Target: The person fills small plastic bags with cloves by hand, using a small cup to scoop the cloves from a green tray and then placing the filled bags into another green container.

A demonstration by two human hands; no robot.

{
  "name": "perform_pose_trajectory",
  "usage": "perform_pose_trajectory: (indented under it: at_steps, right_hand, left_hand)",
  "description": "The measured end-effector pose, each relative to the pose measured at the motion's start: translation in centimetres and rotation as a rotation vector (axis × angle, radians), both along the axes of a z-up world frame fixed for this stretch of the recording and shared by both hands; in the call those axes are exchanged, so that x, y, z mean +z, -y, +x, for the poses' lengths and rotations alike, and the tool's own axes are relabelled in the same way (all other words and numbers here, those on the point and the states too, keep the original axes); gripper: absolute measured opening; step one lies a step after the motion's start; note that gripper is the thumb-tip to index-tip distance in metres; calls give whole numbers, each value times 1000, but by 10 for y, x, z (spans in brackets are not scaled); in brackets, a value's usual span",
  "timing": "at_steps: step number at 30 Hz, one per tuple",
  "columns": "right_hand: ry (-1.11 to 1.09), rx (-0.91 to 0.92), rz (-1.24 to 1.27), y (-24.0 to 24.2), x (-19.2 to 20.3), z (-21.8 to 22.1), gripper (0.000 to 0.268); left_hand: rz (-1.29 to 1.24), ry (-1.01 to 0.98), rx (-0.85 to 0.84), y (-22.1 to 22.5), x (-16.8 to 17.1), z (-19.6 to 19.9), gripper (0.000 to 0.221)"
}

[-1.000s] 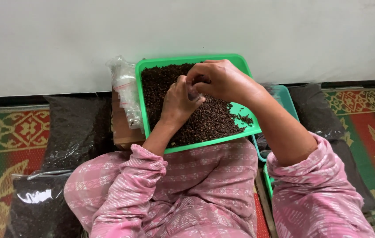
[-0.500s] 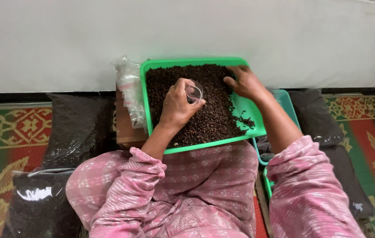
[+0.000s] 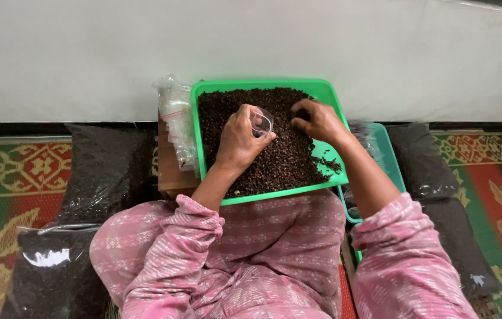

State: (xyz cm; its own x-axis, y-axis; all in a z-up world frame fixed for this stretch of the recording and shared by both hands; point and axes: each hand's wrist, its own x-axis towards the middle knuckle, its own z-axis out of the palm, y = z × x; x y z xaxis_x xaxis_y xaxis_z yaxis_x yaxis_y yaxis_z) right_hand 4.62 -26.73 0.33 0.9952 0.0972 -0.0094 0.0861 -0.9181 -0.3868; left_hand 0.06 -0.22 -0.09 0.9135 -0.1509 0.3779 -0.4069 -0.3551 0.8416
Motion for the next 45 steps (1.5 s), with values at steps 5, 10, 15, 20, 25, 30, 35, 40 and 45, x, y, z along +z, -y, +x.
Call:
perform_pose_trajectory:
  at_steps: [5,10,15,20,25,30,35,40,45]
  right_hand:
    - [-47,97,-38,-24,50,-28,19]
    - [10,194,-31,-57,110,-44,18]
    - [146,385,-78,-99,148,-60,16]
    - [138,424,-28,-115,151,-62,16]
    - [169,322,213,-59,115,-38,19]
    - [1,90,-47,21,33,-27,45]
    - [-36,-50,-57,47,-21,-30,50]
    - [-17,-80,117,-6,3,-55,50]
    - [62,-13,152,-39,24,-61,43]
  left_hand:
    - [31,44,-8,0,3,1,53]
    - [45,50,-20,8,-5,7,54]
    - [80,43,-21,8,-5,9,54]
    - [95,43,0,6,2,4,53]
    - [40,48,-22,2,-7,6,54]
    - [44,27,-13,-5,-7,4,52]
    - [39,48,8,-5,-10,6,53]
    - [10,94,11,-1,-8,4,53]
    - [-6,88,1,1,-8,6,52]
